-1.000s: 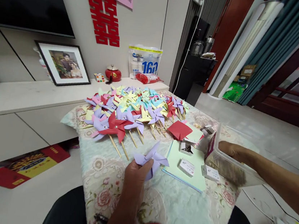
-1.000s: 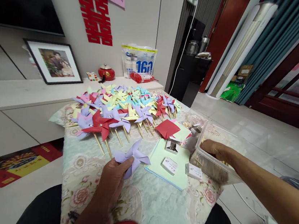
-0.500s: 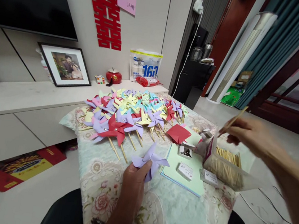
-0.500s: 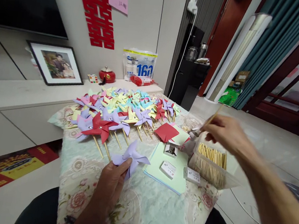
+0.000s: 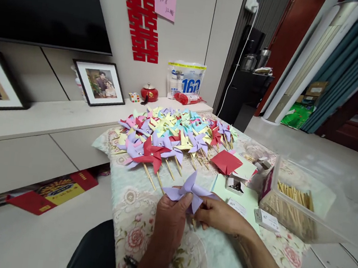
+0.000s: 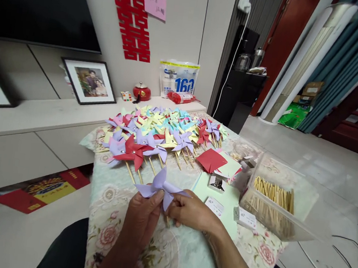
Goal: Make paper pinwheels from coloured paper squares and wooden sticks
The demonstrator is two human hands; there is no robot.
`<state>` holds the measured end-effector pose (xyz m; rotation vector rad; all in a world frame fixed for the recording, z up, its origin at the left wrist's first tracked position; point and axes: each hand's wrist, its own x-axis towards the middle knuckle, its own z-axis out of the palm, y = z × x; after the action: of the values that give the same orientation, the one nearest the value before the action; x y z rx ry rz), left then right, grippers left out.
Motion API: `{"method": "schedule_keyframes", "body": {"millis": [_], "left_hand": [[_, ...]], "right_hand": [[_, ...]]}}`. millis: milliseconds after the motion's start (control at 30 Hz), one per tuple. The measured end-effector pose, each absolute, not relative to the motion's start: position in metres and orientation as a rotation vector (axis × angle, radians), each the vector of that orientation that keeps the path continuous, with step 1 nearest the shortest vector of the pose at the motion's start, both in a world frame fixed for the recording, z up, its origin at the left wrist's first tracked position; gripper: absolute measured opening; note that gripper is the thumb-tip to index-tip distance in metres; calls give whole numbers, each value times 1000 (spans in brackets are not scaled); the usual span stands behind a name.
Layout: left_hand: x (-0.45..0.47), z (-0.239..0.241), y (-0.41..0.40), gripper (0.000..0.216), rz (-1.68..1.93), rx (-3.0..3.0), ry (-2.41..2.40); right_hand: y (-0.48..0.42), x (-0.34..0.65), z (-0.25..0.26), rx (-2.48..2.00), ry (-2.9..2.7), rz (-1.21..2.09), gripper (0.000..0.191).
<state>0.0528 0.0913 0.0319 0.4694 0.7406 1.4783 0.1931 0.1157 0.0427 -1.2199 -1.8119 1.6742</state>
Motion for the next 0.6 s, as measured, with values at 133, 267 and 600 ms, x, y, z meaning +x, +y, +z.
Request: {"method": "schedule_keyframes", "body": {"millis": [133,267,600], "left_hand": [[55,25,94,29,1532,435,839],[59,14,93,29,1489,513,918],[59,14,85,23,1384,947,1046]], "right_hand": [[111,217,43,-1157,-1781,1694,22],[109,239,59,-1266,-1677,1229,44],[110,213,49,-1134,-1626,1265,27]]}}
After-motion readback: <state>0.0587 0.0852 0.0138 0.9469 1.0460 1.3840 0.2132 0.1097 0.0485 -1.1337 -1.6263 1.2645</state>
